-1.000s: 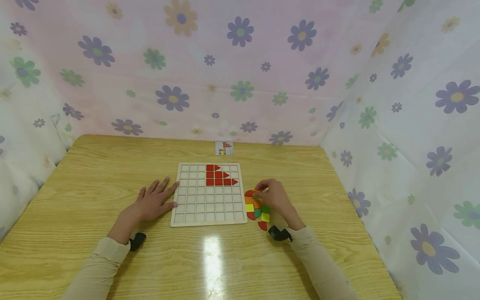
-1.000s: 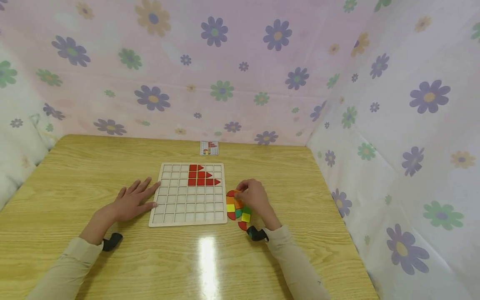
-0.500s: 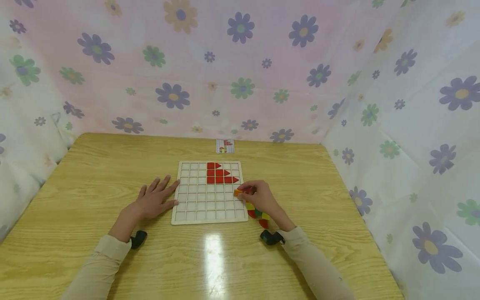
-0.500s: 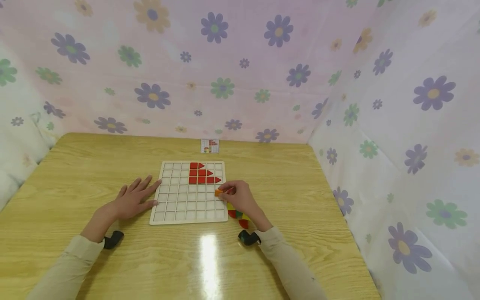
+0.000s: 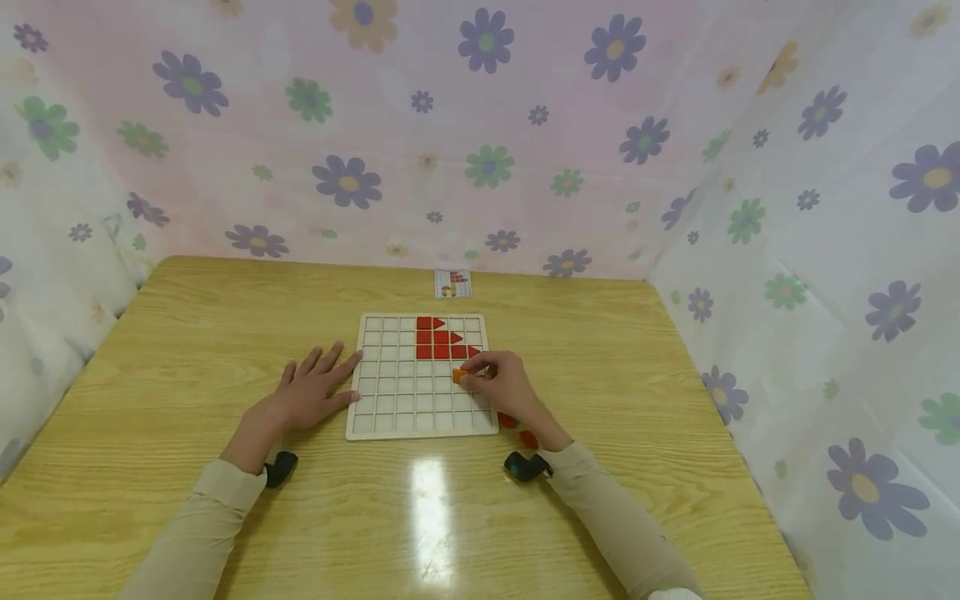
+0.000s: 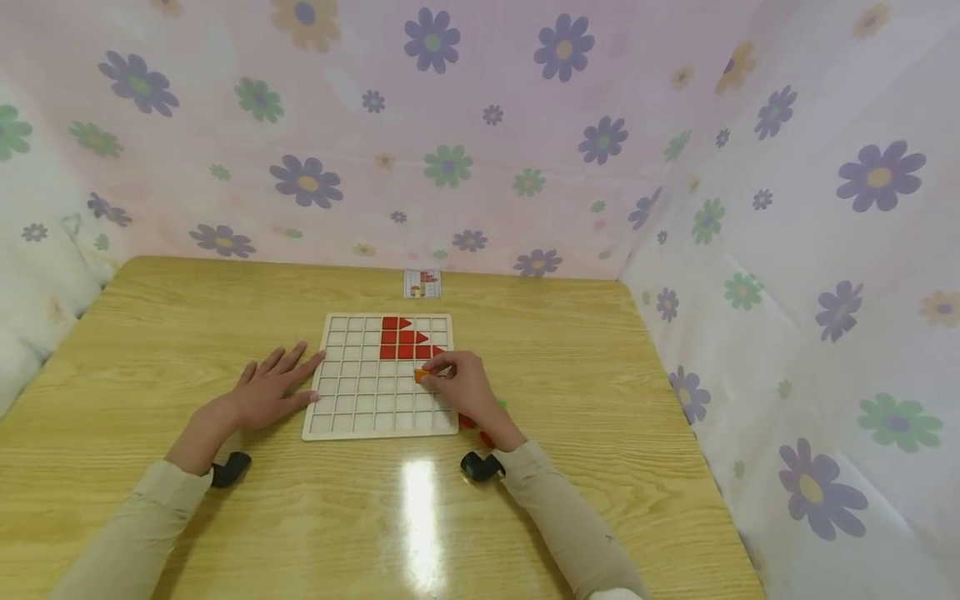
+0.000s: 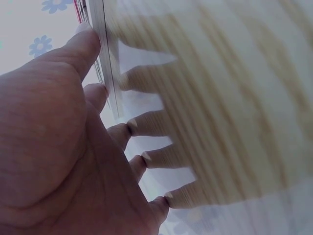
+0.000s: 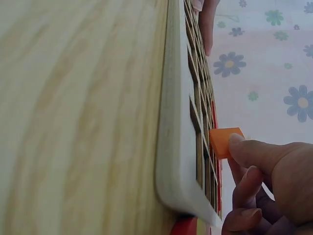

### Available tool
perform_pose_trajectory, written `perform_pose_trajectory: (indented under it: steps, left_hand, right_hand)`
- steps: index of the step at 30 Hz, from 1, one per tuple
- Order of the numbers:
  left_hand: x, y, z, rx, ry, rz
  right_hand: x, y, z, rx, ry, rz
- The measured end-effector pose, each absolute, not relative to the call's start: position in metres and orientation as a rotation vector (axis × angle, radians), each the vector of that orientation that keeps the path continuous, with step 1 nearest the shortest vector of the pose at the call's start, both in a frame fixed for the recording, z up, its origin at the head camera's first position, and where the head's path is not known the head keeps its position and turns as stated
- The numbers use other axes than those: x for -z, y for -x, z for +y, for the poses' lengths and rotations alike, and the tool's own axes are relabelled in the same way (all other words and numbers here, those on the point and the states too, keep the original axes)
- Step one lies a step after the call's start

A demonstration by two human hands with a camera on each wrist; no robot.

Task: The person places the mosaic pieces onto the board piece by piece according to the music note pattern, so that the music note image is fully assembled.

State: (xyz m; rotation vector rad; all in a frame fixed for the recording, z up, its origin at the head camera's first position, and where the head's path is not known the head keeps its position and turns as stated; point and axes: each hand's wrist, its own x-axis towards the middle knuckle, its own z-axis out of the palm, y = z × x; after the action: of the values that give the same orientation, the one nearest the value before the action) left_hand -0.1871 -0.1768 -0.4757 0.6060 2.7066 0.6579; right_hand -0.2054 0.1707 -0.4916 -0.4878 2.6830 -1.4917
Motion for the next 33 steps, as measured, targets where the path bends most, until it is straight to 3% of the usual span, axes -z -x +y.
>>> perform_pose_trajectory:
  steps: [33]
  left_hand:
    - [0.476,0.189,-0.175,-0.750,-0.591,2.686]
  right_hand:
    - [0.487,0.213,0.120,1.572,0.364,2.741]
